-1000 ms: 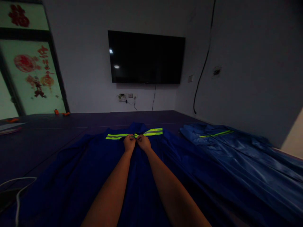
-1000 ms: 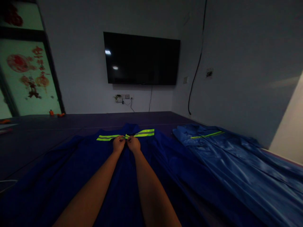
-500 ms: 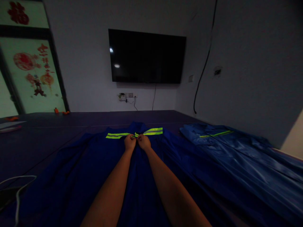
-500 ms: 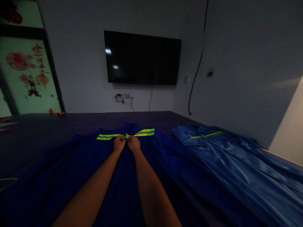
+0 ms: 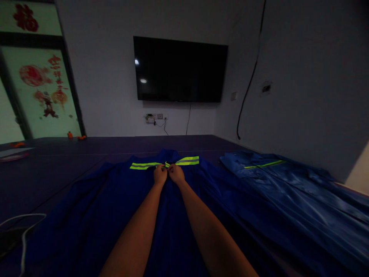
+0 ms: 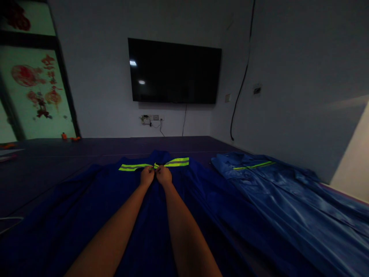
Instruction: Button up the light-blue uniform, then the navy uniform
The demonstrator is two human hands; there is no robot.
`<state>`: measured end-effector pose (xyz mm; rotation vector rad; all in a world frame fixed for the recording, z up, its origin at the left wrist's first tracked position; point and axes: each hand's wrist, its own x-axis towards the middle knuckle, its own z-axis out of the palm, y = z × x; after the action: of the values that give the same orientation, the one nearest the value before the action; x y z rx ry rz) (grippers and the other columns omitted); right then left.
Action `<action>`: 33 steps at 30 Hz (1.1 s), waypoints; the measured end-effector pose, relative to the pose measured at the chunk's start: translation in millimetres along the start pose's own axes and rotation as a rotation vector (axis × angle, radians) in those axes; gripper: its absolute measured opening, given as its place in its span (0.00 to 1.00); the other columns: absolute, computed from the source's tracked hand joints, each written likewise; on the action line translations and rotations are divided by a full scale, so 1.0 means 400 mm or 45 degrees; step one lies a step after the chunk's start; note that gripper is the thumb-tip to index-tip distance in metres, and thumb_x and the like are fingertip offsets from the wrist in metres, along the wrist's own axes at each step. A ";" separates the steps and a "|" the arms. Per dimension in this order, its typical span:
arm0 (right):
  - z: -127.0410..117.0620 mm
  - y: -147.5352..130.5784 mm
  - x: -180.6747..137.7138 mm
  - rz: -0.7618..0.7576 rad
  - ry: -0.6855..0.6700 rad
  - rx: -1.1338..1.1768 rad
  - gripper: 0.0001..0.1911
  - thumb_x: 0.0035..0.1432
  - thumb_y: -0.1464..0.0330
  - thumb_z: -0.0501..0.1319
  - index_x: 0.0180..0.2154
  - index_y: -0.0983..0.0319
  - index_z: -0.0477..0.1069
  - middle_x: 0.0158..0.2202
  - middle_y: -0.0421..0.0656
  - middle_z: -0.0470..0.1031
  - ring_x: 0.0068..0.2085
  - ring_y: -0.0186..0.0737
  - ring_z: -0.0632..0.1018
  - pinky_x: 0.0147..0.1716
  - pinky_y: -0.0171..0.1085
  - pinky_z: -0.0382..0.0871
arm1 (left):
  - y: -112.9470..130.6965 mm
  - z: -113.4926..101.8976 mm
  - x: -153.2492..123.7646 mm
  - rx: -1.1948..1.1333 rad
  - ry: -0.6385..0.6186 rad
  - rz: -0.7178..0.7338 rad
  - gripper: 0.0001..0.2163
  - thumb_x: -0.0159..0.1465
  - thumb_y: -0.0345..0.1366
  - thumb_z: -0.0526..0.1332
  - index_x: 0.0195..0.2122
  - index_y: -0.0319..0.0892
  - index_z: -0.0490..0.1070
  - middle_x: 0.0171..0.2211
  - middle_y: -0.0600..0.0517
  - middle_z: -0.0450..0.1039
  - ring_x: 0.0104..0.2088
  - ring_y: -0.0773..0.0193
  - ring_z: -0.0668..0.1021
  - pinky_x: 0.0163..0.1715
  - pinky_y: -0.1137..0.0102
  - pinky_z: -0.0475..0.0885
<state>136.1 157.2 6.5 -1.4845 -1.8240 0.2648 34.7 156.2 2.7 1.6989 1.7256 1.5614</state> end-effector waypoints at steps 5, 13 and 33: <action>0.002 0.002 0.001 0.011 -0.001 0.008 0.06 0.50 0.71 0.58 0.33 0.60 0.71 0.30 0.41 0.75 0.33 0.34 0.74 0.27 0.28 0.59 | -0.001 0.000 0.001 0.001 0.003 0.007 0.13 0.53 0.25 0.53 0.37 0.37 0.73 0.39 0.45 0.75 0.41 0.61 0.76 0.42 0.71 0.68; 0.004 0.003 0.002 0.019 0.008 0.014 0.06 0.49 0.72 0.58 0.32 0.60 0.71 0.29 0.40 0.74 0.32 0.34 0.74 0.26 0.28 0.57 | -0.007 0.000 0.002 -0.012 0.013 0.010 0.13 0.52 0.25 0.54 0.36 0.39 0.73 0.39 0.47 0.75 0.40 0.62 0.76 0.41 0.71 0.68; 0.006 0.007 0.005 0.025 -0.016 0.031 0.08 0.47 0.73 0.59 0.33 0.60 0.70 0.30 0.40 0.75 0.33 0.34 0.74 0.26 0.28 0.59 | -0.016 0.000 0.012 -0.064 0.019 -0.043 0.13 0.50 0.25 0.55 0.35 0.40 0.74 0.36 0.49 0.76 0.37 0.63 0.76 0.38 0.73 0.69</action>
<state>136.3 160.5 4.0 -1.4875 -1.8110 0.3060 29.8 161.7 -0.1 1.6298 1.6989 1.5928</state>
